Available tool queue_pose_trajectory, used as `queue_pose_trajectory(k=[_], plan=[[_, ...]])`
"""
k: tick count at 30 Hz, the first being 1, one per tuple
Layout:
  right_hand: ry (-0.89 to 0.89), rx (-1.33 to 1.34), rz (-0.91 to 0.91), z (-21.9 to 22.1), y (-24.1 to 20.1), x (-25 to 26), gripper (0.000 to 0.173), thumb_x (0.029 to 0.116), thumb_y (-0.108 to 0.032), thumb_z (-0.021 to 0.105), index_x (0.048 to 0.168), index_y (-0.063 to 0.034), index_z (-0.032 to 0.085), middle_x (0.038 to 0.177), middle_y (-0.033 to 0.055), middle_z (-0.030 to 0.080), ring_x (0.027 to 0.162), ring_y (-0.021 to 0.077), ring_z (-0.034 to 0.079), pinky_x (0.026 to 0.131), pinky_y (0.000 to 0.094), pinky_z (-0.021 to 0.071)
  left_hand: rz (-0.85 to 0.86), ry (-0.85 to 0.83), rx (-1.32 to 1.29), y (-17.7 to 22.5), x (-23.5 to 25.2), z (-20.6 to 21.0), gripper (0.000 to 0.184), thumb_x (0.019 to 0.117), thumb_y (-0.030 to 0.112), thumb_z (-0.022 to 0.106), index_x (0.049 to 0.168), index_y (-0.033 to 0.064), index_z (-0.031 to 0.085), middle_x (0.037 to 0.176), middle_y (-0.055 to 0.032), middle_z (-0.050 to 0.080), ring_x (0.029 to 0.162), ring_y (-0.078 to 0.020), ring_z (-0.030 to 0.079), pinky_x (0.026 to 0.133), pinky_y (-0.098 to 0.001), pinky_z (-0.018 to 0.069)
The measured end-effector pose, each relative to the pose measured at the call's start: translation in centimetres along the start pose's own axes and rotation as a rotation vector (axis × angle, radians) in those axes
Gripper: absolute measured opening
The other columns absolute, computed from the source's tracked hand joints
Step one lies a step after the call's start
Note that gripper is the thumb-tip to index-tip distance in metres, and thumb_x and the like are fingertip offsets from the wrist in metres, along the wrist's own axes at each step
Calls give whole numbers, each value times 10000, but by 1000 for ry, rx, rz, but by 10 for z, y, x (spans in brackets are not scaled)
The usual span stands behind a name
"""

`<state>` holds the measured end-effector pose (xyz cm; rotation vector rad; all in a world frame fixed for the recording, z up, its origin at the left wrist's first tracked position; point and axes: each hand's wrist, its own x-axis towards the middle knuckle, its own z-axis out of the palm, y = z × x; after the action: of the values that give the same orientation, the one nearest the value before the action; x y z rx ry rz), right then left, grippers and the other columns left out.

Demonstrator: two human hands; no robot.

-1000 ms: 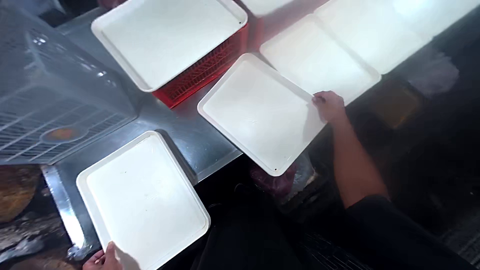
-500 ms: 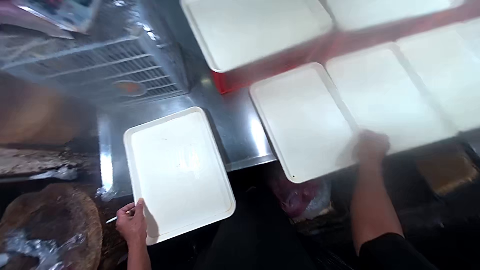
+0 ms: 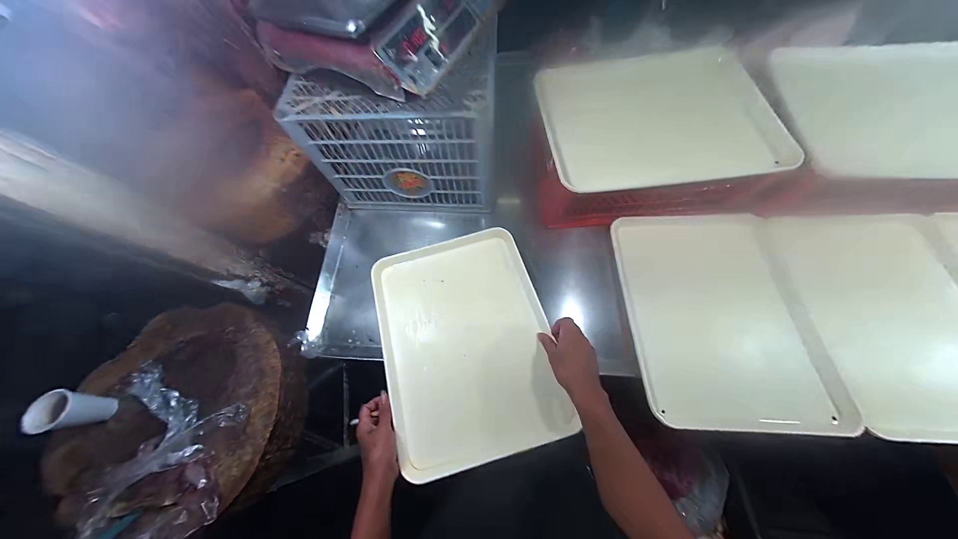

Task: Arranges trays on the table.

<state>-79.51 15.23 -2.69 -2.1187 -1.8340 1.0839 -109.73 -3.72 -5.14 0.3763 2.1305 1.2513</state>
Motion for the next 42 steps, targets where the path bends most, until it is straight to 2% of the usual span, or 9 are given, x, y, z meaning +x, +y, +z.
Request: queue_pose_trajectory(k=[5,8,12,17,20,29,32,38,42], plan=[[46,139,166,2,-8,-4,454,999,-420,655,1195,-12,628,974,188,695,916,348,678,836,577,537,-125,-130,-209,-3,12,-9,322,1090,270,506,1214,-13,600,900,-101,688,757,-126,683,701,-312,601],[59,104,73,-19,-16,-24,398,1044,-387,577,1212,-29,622,934,171,671,858,323,653,803,563,534,-141,-190,-211,3,32,-18,321,1041,283,616,1162,-14,622,859,-100,698,731,-143,685,687,-322,598],[244,-165,131,-78,11,-39,416,1062,-376,538,1289,-34,602,1117,249,678,1034,445,664,876,692,512,-109,-229,-110,12,64,-31,307,954,184,745,1145,-14,611,853,-107,687,712,-156,673,669,-326,590],[511,-191,269,-157,85,-64,447,1104,-338,458,1400,-9,521,1200,330,650,1129,514,630,953,728,460,85,-150,185,19,121,-73,288,974,263,713,1134,33,648,859,-78,686,741,-174,653,714,-404,555],[602,-253,313,-180,92,-81,461,1111,-341,420,1432,-22,510,1216,362,638,1149,555,614,958,753,437,147,-88,274,20,158,-106,283,977,267,711,1132,40,647,873,-80,680,770,-186,648,740,-426,541],[497,-258,244,-125,90,-8,412,1106,-295,461,1353,9,589,1152,326,683,1108,532,648,957,727,461,289,-30,531,50,182,-80,276,1021,267,627,1201,58,645,931,-118,715,819,-266,696,773,-512,561],[443,-233,326,-105,93,23,392,1095,-289,491,1276,27,635,1171,315,683,1151,505,639,994,692,461,276,-47,538,50,177,-62,281,1021,257,628,1210,50,644,955,-136,722,845,-288,705,792,-534,561],[457,-226,472,-75,74,29,435,1102,-331,443,1298,7,633,1202,315,677,1177,494,639,981,677,482,263,99,457,45,167,-51,294,1019,237,644,1204,10,631,953,-164,715,821,-293,701,769,-525,567],[457,-233,469,-71,78,31,430,1103,-328,456,1265,21,647,1182,331,674,1166,507,637,981,676,479,511,262,557,65,139,-50,454,992,298,638,1337,6,591,1200,-226,686,1062,-395,683,932,-581,532]])
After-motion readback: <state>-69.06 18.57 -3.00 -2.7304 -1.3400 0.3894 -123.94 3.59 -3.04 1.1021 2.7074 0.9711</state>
